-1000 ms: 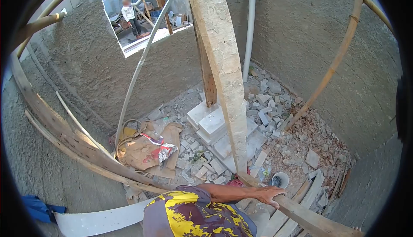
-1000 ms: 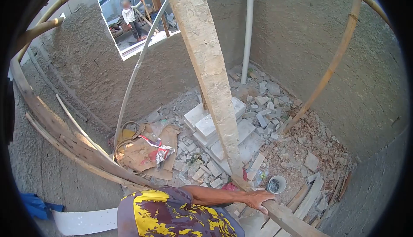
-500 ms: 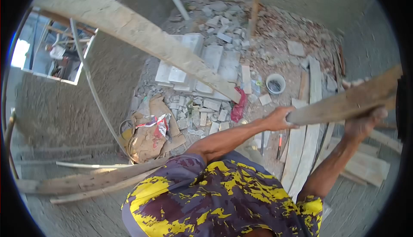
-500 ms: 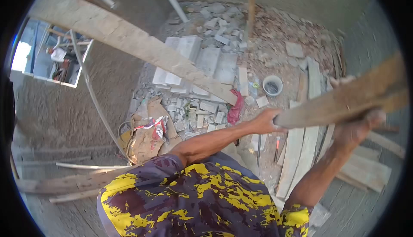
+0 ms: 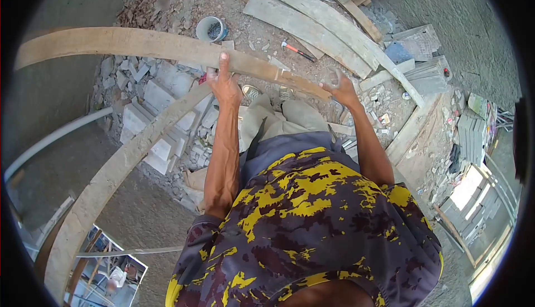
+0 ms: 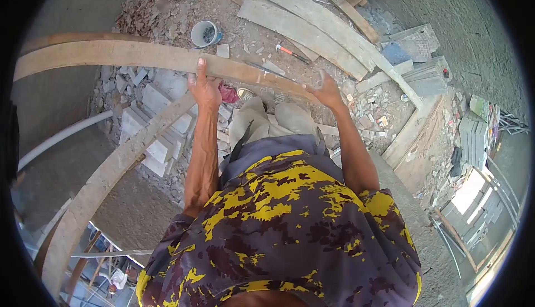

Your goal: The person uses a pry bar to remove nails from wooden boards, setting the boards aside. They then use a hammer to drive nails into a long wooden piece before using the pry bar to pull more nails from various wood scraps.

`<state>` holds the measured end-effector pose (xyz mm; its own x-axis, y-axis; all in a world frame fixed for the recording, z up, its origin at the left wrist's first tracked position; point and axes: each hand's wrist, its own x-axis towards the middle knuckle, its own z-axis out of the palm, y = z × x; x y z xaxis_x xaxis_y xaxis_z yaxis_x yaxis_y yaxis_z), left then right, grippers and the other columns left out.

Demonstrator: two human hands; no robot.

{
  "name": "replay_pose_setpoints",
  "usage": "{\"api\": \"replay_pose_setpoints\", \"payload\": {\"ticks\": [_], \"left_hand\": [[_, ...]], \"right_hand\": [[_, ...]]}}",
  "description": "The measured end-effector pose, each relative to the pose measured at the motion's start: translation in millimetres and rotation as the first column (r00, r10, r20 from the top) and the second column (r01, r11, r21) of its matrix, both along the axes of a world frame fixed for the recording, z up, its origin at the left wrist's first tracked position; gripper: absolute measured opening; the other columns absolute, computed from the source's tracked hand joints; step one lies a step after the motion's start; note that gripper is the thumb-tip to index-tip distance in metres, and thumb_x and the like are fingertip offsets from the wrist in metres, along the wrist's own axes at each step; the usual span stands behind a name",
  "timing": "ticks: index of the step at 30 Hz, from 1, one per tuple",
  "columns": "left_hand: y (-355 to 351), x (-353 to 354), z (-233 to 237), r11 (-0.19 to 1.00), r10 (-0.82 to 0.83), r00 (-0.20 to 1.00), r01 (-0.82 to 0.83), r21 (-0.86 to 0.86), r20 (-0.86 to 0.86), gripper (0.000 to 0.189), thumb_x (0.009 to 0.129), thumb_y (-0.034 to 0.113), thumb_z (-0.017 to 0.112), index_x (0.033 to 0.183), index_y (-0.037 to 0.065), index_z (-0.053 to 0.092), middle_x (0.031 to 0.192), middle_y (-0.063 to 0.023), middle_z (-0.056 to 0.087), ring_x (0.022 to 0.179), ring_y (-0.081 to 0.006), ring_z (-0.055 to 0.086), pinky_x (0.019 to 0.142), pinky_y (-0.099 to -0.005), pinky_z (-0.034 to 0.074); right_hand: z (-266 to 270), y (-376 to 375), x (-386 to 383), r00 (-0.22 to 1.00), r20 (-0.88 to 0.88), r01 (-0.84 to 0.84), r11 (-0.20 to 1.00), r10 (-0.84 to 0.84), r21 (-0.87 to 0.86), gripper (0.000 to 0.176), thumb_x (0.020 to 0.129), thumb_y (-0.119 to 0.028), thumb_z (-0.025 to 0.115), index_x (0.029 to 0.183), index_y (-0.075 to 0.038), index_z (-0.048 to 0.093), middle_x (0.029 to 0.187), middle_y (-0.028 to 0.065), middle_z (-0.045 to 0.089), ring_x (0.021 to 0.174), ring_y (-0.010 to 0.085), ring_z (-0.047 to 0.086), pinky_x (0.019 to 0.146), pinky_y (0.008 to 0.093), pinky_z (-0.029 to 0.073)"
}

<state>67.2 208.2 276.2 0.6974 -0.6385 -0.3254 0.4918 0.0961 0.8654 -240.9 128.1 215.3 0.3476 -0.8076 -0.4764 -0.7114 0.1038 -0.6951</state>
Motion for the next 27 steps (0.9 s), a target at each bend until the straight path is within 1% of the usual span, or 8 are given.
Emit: {"api": "replay_pose_setpoints", "payload": {"ticks": [2,5,8,10,17,20,25,27], "left_hand": [[5.5,1.4,-4.8,0.999,-0.032,0.997,0.035,0.035,-0.076,0.055,0.086,0.030,0.067,0.125,0.002,0.043,0.115,-0.0140,0.054,0.104,-0.0305,0.057,0.084,-0.0517,0.049],[11.9,-0.2,-27.9,0.994,-0.083,0.962,0.100,0.054,-0.262,0.063,0.085,0.036,0.067,0.130,0.003,0.038,0.125,-0.0176,0.049,0.114,-0.0359,0.052,0.094,-0.0591,0.041],[27.6,7.9,-62.5,0.992,-0.086,0.904,0.117,0.050,-0.418,0.073,0.082,0.043,0.067,0.135,0.006,0.033,0.135,-0.0188,0.042,0.126,-0.0383,0.041,0.103,-0.0640,0.028],[35.7,5.9,-67.0,0.990,-0.086,0.869,0.128,0.055,-0.486,0.074,0.082,0.045,0.066,0.137,0.009,0.033,0.137,-0.0156,0.040,0.128,-0.0366,0.038,0.103,-0.0646,0.027],[79.8,13.5,-144.6,0.977,0.038,0.733,0.115,0.180,-0.679,0.073,0.080,0.048,0.066,0.137,0.014,0.035,0.138,-0.0118,0.039,0.130,-0.0335,0.036,0.104,-0.0640,0.026],[91.1,18.8,-161.2,0.932,0.119,0.704,0.164,0.324,-0.700,0.075,0.078,0.052,0.066,0.136,0.015,0.037,0.139,-0.0118,0.037,0.131,-0.0332,0.033,0.105,-0.0613,0.027],[97.1,36.2,-195.5,0.830,0.197,0.756,0.210,0.516,-0.624,0.072,0.078,0.055,0.066,0.133,0.014,0.042,0.137,-0.0121,0.038,0.127,-0.0324,0.036,0.105,-0.0551,0.031],[102.4,46.1,-218.4,0.823,0.180,0.782,0.213,0.527,-0.597,0.066,0.080,0.053,0.065,0.129,0.013,0.046,0.133,-0.0112,0.044,0.124,-0.0315,0.040,0.105,-0.0534,0.033]], "right_hand": [[-20.4,35.0,-19.0,0.970,-0.213,-0.155,0.975,0.120,-0.159,0.088,0.069,-0.048,0.077,0.136,-0.005,0.039,0.130,0.0220,0.048,0.118,0.0365,0.050,0.098,0.0440,0.040],[-23.1,70.1,-18.0,0.943,-0.322,-0.181,0.946,0.089,-0.268,0.087,0.065,-0.042,0.079,0.135,-0.009,0.041,0.135,0.0171,0.042,0.124,0.0348,0.043,0.106,0.0491,0.030],[-9.9,82.2,-4.0,0.877,-0.480,-0.195,0.931,0.024,-0.310,0.081,0.064,-0.037,0.079,0.131,-0.010,0.044,0.123,0.0144,0.050,0.122,0.0316,0.042,0.099,0.0503,0.035],[-11.2,87.1,-4.5,0.835,-0.550,-0.208,0.919,-0.011,-0.335,0.075,0.063,-0.033,0.080,0.126,-0.010,0.047,0.120,0.0140,0.051,0.117,0.0307,0.046,0.096,0.0508,0.036],[-0.3,101.8,5.3,0.789,-0.606,-0.293,0.930,0.103,-0.223,0.071,0.064,-0.028,0.080,0.123,-0.007,0.049,0.117,0.0170,0.051,0.113,0.0388,0.046,0.097,0.0485,0.037],[-9.6,103.3,15.5,0.761,-0.633,-0.279,0.952,0.142,-0.122,0.073,0.064,-0.029,0.080,0.126,-0.009,0.047,0.117,0.0175,0.051,0.114,0.0385,0.046,0.098,0.0473,0.037],[-18.2,105.9,29.8,0.713,-0.669,-0.336,0.940,0.211,-0.061,0.072,0.066,-0.035,0.080,0.125,-0.013,0.046,0.123,0.0121,0.051,0.112,0.0369,0.052,0.099,0.0665,0.025],[-7.8,97.1,40.2,0.699,-0.662,-0.347,0.938,0.269,0.015,0.071,0.067,-0.036,0.078,0.126,-0.015,0.047,0.122,0.0104,0.051,0.114,0.0344,0.052,0.101,0.0658,0.023]]}}
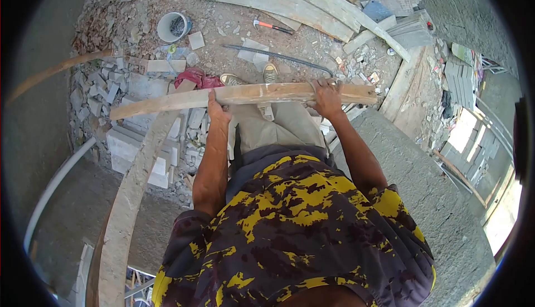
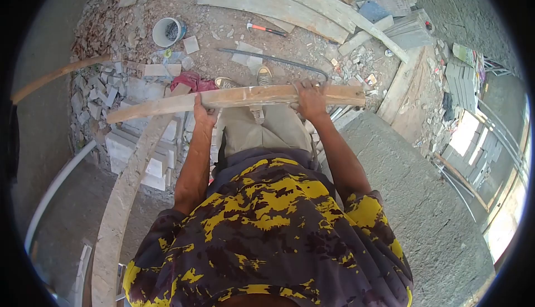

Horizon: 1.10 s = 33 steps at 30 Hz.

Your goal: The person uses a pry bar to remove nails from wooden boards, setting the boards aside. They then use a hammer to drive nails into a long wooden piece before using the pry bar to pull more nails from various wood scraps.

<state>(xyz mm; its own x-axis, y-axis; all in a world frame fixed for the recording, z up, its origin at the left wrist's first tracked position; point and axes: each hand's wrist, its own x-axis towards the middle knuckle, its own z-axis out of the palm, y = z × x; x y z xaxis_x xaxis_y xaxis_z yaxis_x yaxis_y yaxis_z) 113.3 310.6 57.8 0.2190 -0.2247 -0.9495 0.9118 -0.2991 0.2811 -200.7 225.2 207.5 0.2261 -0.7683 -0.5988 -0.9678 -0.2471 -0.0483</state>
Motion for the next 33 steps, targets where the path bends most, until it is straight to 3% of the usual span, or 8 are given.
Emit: {"api": "replay_pose_setpoints", "payload": {"ticks": [2,5,13,16,18,24,32,33], "left_hand": [[3.0,8.2,5.2,1.000,-0.022,1.000,0.022,0.016,0.017,0.058,0.083,0.050,0.063,0.124,0.011,0.050,0.127,-0.0108,0.051,0.120,-0.0309,0.046,0.103,-0.0520,0.037],[-7.6,10.0,12.6,1.000,-0.003,1.000,0.003,-0.008,0.010,0.050,0.088,0.046,0.057,0.121,0.008,0.053,0.125,-0.0118,0.055,0.116,-0.0311,0.052,0.100,-0.0513,0.042],[-27.8,-31.0,19.7,0.996,-0.067,0.997,0.069,-0.051,0.040,0.055,0.093,0.049,0.047,0.130,0.008,0.046,0.133,-0.0130,0.047,0.126,-0.0332,0.043,0.104,-0.0537,0.036],[-43.4,-49.7,16.6,0.989,-0.110,0.994,0.112,-0.093,0.025,0.057,0.093,0.049,0.047,0.132,0.008,0.043,0.135,-0.0140,0.046,0.126,-0.0341,0.042,0.104,-0.0540,0.036],[-47.1,-62.7,17.7,0.984,-0.141,0.990,0.140,-0.110,0.005,0.057,0.093,0.049,0.047,0.132,0.008,0.043,0.135,-0.0143,0.046,0.126,-0.0343,0.042,0.104,-0.0544,0.035],[-69.3,-79.5,19.9,0.976,-0.103,0.995,0.097,-0.196,-0.016,0.059,0.091,0.050,0.049,0.132,0.008,0.043,0.133,-0.0142,0.047,0.126,-0.0334,0.043,0.105,-0.0531,0.034],[-63.8,-111.4,24.5,0.983,-0.012,0.998,0.001,-0.184,-0.056,0.060,0.091,0.048,0.050,0.135,0.010,0.039,0.141,-0.0123,0.039,0.132,-0.0328,0.034,0.109,-0.0541,0.028],[-59.6,-115.2,25.0,0.985,-0.010,0.997,-0.004,-0.173,-0.078,0.061,0.089,0.049,0.054,0.135,0.011,0.039,0.139,-0.0117,0.041,0.129,-0.0322,0.038,0.108,-0.0534,0.030]], "right_hand": [[-4.0,0.4,-0.9,0.996,0.090,-0.018,0.995,0.027,-0.102,0.069,0.067,-0.036,0.078,0.126,-0.017,0.048,0.121,0.0089,0.052,0.115,0.0314,0.052,0.105,0.0605,0.018],[-10.3,-5.4,-5.1,0.994,0.102,0.046,0.999,-0.047,0.008,0.071,0.066,-0.035,0.079,0.127,-0.016,0.048,0.122,0.0102,0.051,0.119,0.0302,0.048,0.104,0.0582,0.018],[-51.3,-7.6,-51.4,0.976,0.197,0.115,0.990,-0.098,-0.077,0.069,0.066,-0.031,0.079,0.126,-0.016,0.050,0.123,0.0135,0.052,0.116,0.0329,0.052,0.103,0.0581,0.018],[-63.8,-0.7,-72.9,0.965,0.191,0.199,0.975,-0.178,-0.098,0.061,0.070,-0.024,0.074,0.126,-0.015,0.051,0.128,0.0152,0.049,0.127,0.0331,0.042,0.106,0.0605,0.014],[-54.6,3.2,-79.5,0.976,0.160,0.195,0.926,-0.149,-0.323,0.054,0.074,-0.017,0.066,0.126,-0.015,0.051,0.129,0.0162,0.046,0.132,0.0333,0.034,0.108,0.0616,0.011],[-22.5,-1.4,-100.6,0.951,0.255,0.274,0.859,-0.174,-0.432,0.049,0.075,-0.013,0.060,0.124,-0.015,0.054,0.128,0.0148,0.046,0.132,0.0339,0.032,0.107,0.0611,0.014],[-1.5,-17.9,-121.2,0.972,0.202,0.198,0.874,-0.118,-0.443,0.054,0.070,-0.014,0.069,0.122,-0.016,0.054,0.126,0.0117,0.048,0.126,0.0321,0.039,0.106,0.0590,0.017],[3.9,-19.7,-123.4,0.978,0.151,0.190,0.919,-0.145,-0.345,0.057,0.070,-0.018,0.072,0.123,-0.016,0.053,0.124,0.0114,0.048,0.125,0.0313,0.040,0.106,0.0596,0.018]]}}
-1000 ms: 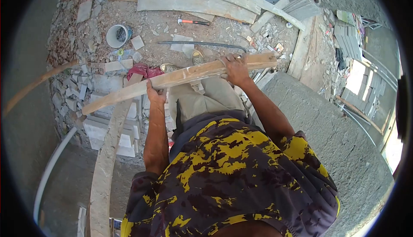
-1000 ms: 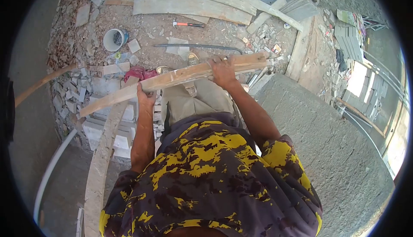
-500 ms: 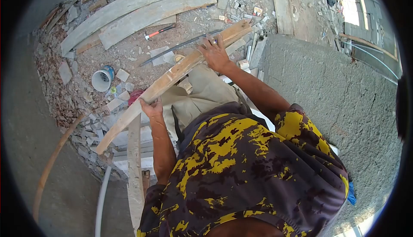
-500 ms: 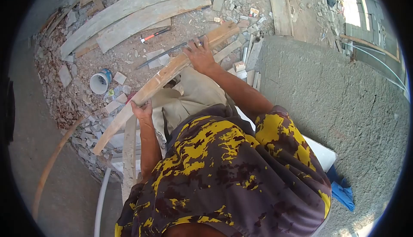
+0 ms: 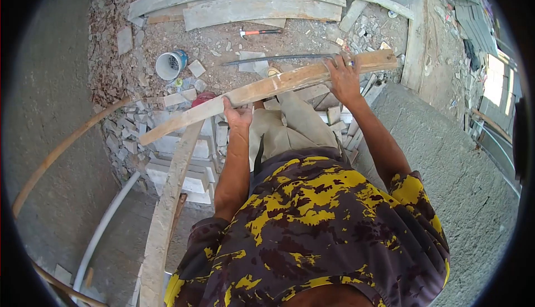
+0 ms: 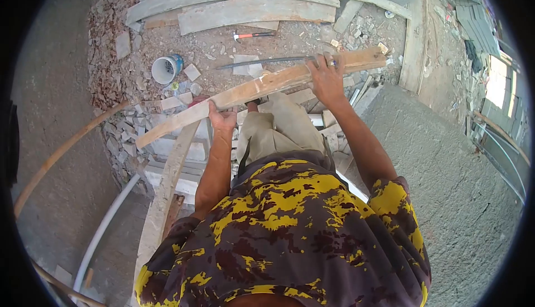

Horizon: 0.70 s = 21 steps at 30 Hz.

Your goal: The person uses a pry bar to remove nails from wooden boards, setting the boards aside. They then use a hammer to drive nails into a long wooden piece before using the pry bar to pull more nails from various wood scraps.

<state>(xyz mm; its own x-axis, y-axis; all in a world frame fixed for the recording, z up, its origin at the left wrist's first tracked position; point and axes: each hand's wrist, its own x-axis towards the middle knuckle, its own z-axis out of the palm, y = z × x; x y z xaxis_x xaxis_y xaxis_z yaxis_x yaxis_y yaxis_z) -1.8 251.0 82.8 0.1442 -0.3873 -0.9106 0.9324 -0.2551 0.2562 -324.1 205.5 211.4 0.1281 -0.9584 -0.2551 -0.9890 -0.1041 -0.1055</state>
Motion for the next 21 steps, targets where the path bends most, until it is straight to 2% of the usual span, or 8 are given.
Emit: {"api": "replay_pose_setpoints", "payload": {"ticks": [3,5,7,12,14,17,18,21], "left_hand": [[18.0,-6.0,1.2,0.998,0.045,0.999,-0.045,0.033,-0.009,0.060,0.090,0.048,0.053,0.135,0.011,0.039,0.141,-0.0129,0.038,0.130,-0.0331,0.037,0.108,-0.0528,0.029],[29.4,-12.2,10.8,0.993,0.075,0.996,-0.078,0.091,0.039,0.057,0.090,0.048,0.054,0.131,0.011,0.043,0.135,-0.0126,0.044,0.124,-0.0322,0.044,0.104,-0.0509,0.035],[45.6,-13.7,9.5,0.993,0.109,0.994,-0.110,0.044,0.019,0.050,0.090,0.046,0.056,0.125,0.012,0.047,0.127,-0.0103,0.051,0.118,-0.0292,0.049,0.101,-0.0487,0.039],[65.1,-13.8,26.1,0.977,0.201,0.978,-0.204,0.062,0.049,0.044,0.089,0.044,0.058,0.119,0.013,0.050,0.120,-0.0069,0.055,0.112,-0.0251,0.053,0.097,-0.0481,0.042],[71.2,-12.1,19.2,0.973,0.206,0.979,-0.206,0.108,0.016,0.043,0.089,0.043,0.060,0.120,0.015,0.049,0.118,-0.0053,0.056,0.111,-0.0246,0.053,0.096,-0.0486,0.042],[77.0,-9.2,12.9,0.963,0.251,0.968,-0.250,0.102,-0.001,0.047,0.087,0.042,0.063,0.122,0.016,0.049,0.118,-0.0046,0.056,0.112,-0.0251,0.052,0.097,-0.0483,0.042],[75.4,-6.4,10.6,0.962,0.252,0.968,-0.250,0.108,-0.011,0.048,0.086,0.043,0.064,0.122,0.016,0.048,0.118,-0.0050,0.055,0.112,-0.0254,0.052,0.097,-0.0480,0.042],[74.8,3.3,5.5,0.966,0.234,0.972,-0.231,0.118,-0.010,0.052,0.085,0.046,0.064,0.123,0.014,0.049,0.119,-0.0060,0.055,0.111,-0.0257,0.052,0.098,-0.0480,0.041]], "right_hand": [[1.6,-7.5,-3.1,0.991,-0.112,-0.042,0.973,0.069,0.225,0.069,0.067,-0.029,0.079,0.128,-0.017,0.050,0.121,0.0100,0.050,0.120,0.0305,0.047,0.105,0.0616,0.021],[5.3,-10.2,-6.2,0.974,-0.128,-0.137,0.938,0.186,0.319,0.072,0.064,-0.035,0.081,0.126,-0.016,0.050,0.117,0.0099,0.053,0.115,0.0312,0.051,0.105,0.0623,0.023],[10.2,-13.4,-6.6,0.942,-0.124,-0.231,0.872,0.311,0.431,0.072,0.061,-0.039,0.082,0.121,-0.014,0.052,0.111,0.0096,0.056,0.112,0.0308,0.054,0.104,0.0627,0.024],[4.1,-7.4,-12.0,0.859,0.012,-0.474,0.787,0.512,0.394,0.062,0.062,-0.041,0.080,0.111,-0.011,0.056,0.102,0.0121,0.061,0.103,0.0301,0.059,0.097,0.0532,0.036],[3.2,-8.9,-8.0,0.891,0.127,-0.436,0.744,0.435,0.506,0.056,0.062,-0.039,0.079,0.103,-0.009,0.056,0.094,0.0143,0.063,0.092,0.0330,0.062,0.087,0.0462,0.045],[3.0,-7.0,-2.5,0.893,0.161,-0.442,0.757,0.420,0.481,0.053,0.061,-0.038,0.079,0.097,-0.007,0.055,0.087,0.0161,0.064,0.084,0.0357,0.062,0.077,0.0440,0.049],[-4.2,-5.4,-4.6,0.886,0.175,-0.457,0.747,0.429,0.483,0.060,0.060,-0.043,0.081,0.097,-0.005,0.053,0.085,0.0179,0.062,0.082,0.0380,0.061,0.073,0.0462,0.048],[2.6,-11.6,10.7,0.854,0.210,-0.516,0.725,0.476,0.455,0.057,0.060,-0.042,0.081,0.095,-0.005,0.053,0.085,0.0180,0.063,0.081,0.0376,0.062,0.074,0.0461,0.049]]}}
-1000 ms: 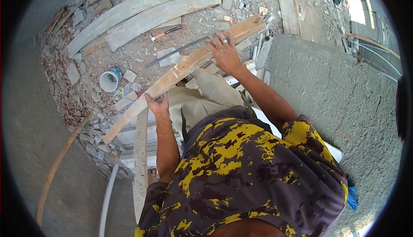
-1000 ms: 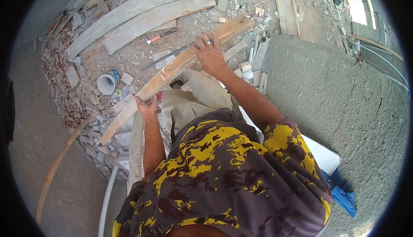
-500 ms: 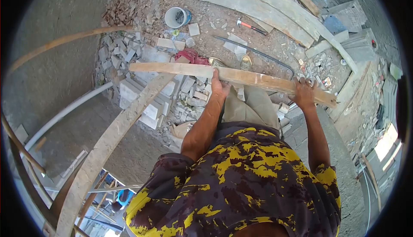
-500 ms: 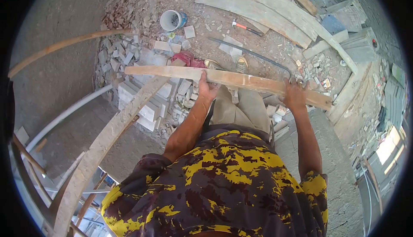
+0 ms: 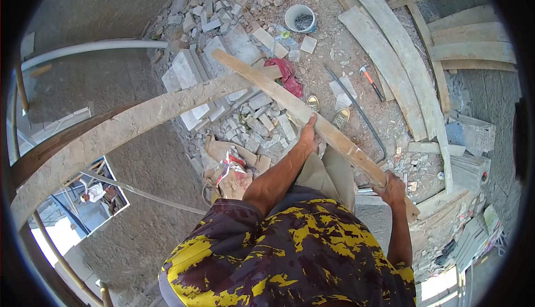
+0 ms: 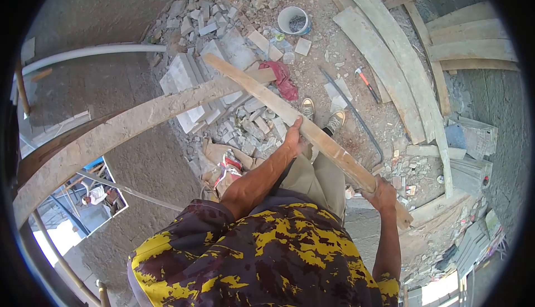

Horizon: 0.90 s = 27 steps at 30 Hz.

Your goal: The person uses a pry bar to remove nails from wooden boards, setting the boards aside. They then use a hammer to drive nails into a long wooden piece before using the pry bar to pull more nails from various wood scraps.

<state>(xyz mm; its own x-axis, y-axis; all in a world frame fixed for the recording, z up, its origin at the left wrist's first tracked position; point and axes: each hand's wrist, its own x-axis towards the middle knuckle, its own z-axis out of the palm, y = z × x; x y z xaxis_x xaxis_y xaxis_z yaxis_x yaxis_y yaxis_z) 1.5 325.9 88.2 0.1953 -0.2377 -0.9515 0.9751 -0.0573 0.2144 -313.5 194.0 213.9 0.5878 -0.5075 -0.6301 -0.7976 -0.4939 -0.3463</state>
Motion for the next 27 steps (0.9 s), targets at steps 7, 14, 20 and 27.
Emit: {"api": "replay_pose_setpoints", "payload": {"ticks": [7,14,20,27], "left_hand": [[-11.0,22.2,-18.5,0.999,-0.009,1.000,0.009,-0.036,-0.008,0.054,0.084,0.049,0.064,0.120,0.012,0.052,0.120,-0.0064,0.055,0.110,-0.0263,0.053,0.098,-0.0460,0.042],[-32.2,66.7,29.3,0.976,-0.013,1.000,0.009,-0.218,-0.017,0.049,0.089,0.043,0.059,0.122,0.008,0.049,0.118,-0.0091,0.057,0.109,-0.0257,0.056,0.097,-0.0456,0.045],[-36.1,89.1,-0.4,0.985,-0.009,0.998,0.020,-0.174,0.059,0.045,0.090,0.039,0.060,0.121,0.009,0.052,0.119,-0.0071,0.058,0.109,-0.0233,0.056,0.096,-0.0450,0.046],[-35.2,91.5,11.1,0.979,-0.144,0.961,0.103,0.178,0.237,0.083,0.076,0.047,0.072,0.127,-0.008,0.037,0.118,-0.0210,0.055,0.105,-0.0300,0.058,0.088,-0.0431,0.048]], "right_hand": [[22.8,-9.8,40.6,0.998,-0.069,0.002,1.000,-0.003,-0.025,0.049,0.062,-0.037,0.078,0.089,-0.004,0.055,0.085,0.0177,0.063,0.082,0.0367,0.062,0.073,0.0459,0.049],[54.4,-19.3,84.7,0.995,-0.050,0.082,0.996,-0.084,-0.035,0.051,0.062,-0.039,0.080,0.090,-0.003,0.058,0.081,0.0209,0.064,0.078,0.0388,0.063,0.071,0.0458,0.049],[65.1,-15.9,119.1,0.996,-0.039,0.082,0.997,-0.082,-0.017,0.051,0.062,-0.039,0.080,0.093,-0.004,0.059,0.081,0.0203,0.066,0.077,0.0388,0.064,0.070,0.0451,0.049],[89.0,-5.9,147.6,0.982,-0.107,0.164,0.984,-0.155,0.077,0.053,0.062,-0.034,0.081,0.097,-0.001,0.059,0.081,0.0226,0.066,0.076,0.0379,0.065,0.070,0.0434,0.050]]}}
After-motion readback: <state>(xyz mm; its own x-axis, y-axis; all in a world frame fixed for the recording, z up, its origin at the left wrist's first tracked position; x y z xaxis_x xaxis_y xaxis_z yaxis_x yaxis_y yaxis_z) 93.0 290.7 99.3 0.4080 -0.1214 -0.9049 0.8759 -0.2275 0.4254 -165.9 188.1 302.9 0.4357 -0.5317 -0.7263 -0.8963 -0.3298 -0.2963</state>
